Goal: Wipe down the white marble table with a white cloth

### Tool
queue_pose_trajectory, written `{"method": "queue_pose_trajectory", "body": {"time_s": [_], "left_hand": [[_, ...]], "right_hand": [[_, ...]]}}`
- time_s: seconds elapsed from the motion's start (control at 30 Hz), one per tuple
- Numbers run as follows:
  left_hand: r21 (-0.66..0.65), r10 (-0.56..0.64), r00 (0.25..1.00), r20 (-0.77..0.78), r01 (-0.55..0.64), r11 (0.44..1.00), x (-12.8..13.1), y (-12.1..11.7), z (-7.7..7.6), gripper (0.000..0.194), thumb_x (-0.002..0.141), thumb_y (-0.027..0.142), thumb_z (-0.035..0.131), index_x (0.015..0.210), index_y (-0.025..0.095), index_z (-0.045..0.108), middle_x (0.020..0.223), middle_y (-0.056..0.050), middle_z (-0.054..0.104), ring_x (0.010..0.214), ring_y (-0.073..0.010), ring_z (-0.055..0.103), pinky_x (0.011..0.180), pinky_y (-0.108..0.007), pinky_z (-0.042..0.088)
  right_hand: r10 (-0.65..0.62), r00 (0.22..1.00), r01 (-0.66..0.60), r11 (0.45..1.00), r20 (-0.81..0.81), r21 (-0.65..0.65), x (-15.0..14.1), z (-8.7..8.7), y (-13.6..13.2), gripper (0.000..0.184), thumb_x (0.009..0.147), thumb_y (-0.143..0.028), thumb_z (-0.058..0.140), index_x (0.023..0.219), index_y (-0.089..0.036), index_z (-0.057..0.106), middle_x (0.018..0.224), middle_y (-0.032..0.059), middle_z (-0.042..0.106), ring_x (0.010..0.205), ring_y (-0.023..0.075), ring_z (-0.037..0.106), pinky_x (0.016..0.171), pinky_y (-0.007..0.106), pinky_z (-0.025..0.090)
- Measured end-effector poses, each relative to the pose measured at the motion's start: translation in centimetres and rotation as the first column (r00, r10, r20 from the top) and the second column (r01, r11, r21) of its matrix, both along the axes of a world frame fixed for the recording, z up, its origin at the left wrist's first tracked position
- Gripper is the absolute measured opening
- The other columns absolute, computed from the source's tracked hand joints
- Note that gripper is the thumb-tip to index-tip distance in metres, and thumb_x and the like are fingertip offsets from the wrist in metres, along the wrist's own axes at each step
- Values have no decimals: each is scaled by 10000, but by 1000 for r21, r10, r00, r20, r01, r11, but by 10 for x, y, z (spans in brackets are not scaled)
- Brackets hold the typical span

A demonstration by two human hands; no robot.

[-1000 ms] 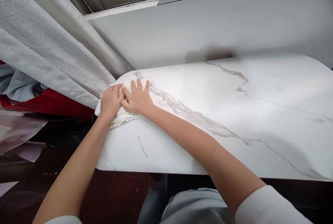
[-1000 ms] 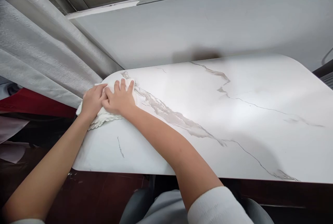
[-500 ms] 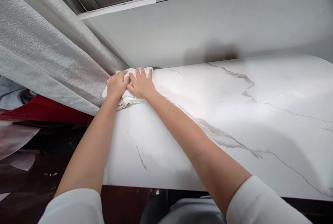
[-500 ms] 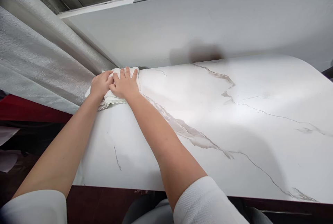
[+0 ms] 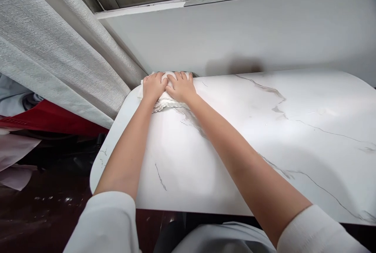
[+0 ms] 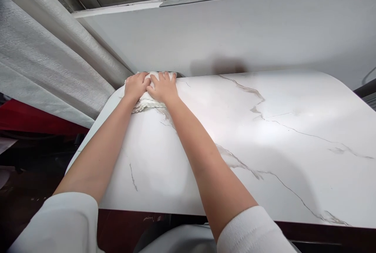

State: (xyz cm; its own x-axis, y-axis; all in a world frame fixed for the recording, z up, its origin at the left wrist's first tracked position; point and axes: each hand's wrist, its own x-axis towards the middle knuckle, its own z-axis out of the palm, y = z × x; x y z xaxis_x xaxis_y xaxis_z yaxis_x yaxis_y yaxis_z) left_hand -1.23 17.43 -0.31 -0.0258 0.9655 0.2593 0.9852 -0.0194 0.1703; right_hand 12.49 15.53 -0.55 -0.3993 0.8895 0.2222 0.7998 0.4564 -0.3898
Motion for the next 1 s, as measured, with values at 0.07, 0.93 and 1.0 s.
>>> {"method": "queue_pose_trajectory", "body": {"time_s": [0.07, 0.93, 1.0], "left_hand": [[17, -18, 1000, 21, 18, 1000, 3, -2, -1, 463, 920, 293, 319, 1272, 184, 598, 1286, -118, 645, 1258, -279, 526, 1123, -443, 290], [-34, 239, 951, 199, -237, 971, 20, -169, 9, 519, 927, 422, 391, 1371, 183, 514, 1586, -178, 290, 1483, -414, 183, 1146, -670, 183], [-121, 253, 943, 216, -231, 965, 15, -188, 10, 553, 945, 437, 342, 1421, 182, 463, 1514, -193, 409, 1424, -389, 341, 1140, -626, 258]], "right_hand": [[-24, 1000, 24, 1000, 3, 0, 2, 0, -4, 547, 982, -399, 326, 1468, -170, 429, 1534, 149, 375, 1441, 332, 258, 1169, 583, 82], [46, 998, -50, 996, 53, 77, 26, -3, -150, 577, 959, -350, 372, 1487, -117, 395, 1556, 213, 324, 1463, 407, 199, 1148, 644, 102], [77, 996, -81, 992, 48, 92, 26, -3, -165, 580, 959, -356, 373, 1484, -110, 397, 1554, 221, 326, 1460, 410, 205, 1146, 650, 107]]}}
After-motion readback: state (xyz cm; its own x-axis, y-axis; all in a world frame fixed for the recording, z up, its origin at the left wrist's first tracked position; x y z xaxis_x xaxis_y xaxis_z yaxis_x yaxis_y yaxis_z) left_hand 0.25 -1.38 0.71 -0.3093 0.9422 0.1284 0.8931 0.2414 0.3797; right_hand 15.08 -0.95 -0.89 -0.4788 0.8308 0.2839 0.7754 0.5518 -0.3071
